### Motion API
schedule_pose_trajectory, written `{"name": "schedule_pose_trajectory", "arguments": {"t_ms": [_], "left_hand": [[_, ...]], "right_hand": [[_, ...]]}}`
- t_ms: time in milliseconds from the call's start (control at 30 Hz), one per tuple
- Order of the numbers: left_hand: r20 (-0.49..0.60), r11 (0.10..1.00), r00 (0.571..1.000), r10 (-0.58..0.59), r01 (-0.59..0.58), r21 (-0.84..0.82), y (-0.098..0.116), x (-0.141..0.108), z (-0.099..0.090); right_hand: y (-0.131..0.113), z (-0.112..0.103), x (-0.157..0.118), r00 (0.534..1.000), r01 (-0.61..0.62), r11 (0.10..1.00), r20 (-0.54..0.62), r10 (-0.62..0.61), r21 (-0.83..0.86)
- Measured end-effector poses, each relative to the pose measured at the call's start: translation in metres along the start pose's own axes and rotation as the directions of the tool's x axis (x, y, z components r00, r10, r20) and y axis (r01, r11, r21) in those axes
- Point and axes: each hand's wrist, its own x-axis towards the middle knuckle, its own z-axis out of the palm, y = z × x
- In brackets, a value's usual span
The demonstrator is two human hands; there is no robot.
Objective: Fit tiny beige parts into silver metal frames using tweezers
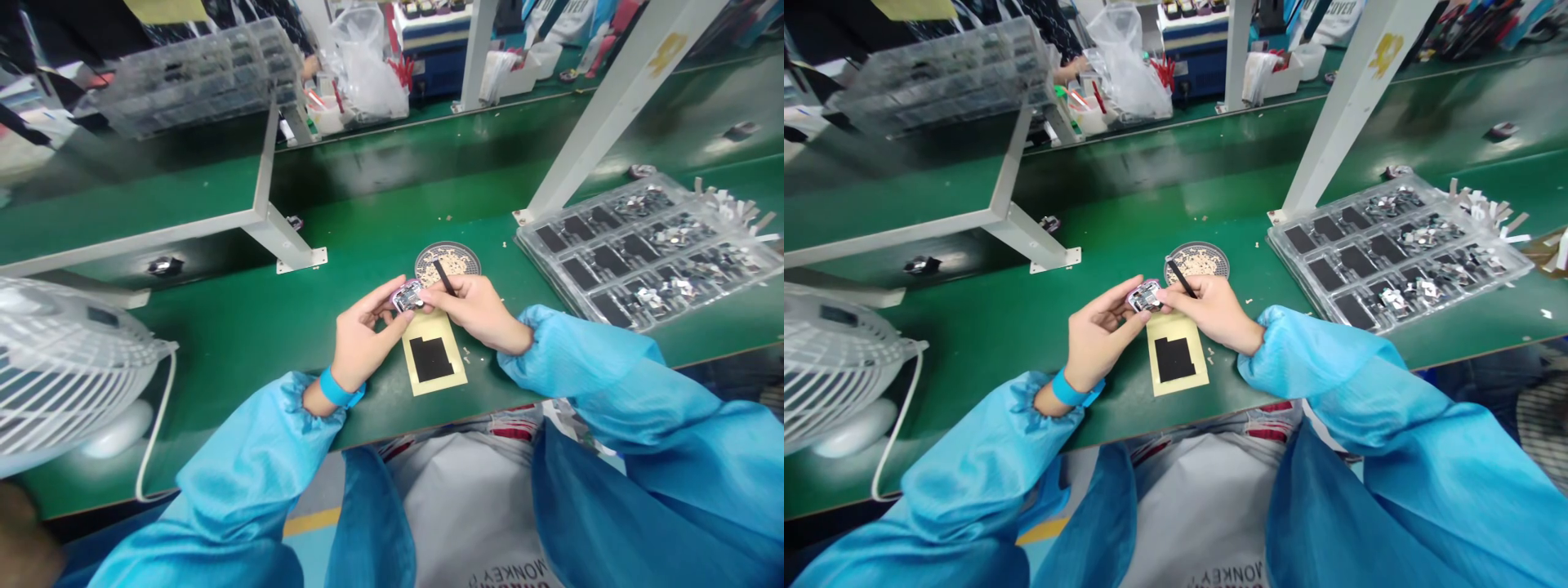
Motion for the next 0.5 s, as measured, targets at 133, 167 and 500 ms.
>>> {"name": "schedule_pose_trajectory", "arguments": {"t_ms": [133,167,500], "left_hand": [[-0.038,0.992,0.996,0.086,-0.082,0.1,-0.0037,0.0004,0.0014],[-0.043,0.985,0.993,0.113,-0.106,0.133,-0.0039,0.0006,0.0013],[-0.025,0.989,0.994,0.105,-0.101,0.111,-0.0002,0.0005,-0.0028]], "right_hand": [[-0.0002,0.0026,-0.0016,1.0,0.008,1.0,-0.018,-0.009,-0.029],[-0.0008,0.0034,-0.0025,1.0,0.002,1.0,-0.019,-0.003,-0.02],[-0.0017,0.0034,-0.0026,0.998,0.052,0.998,-0.031,-0.052,-0.022]]}}
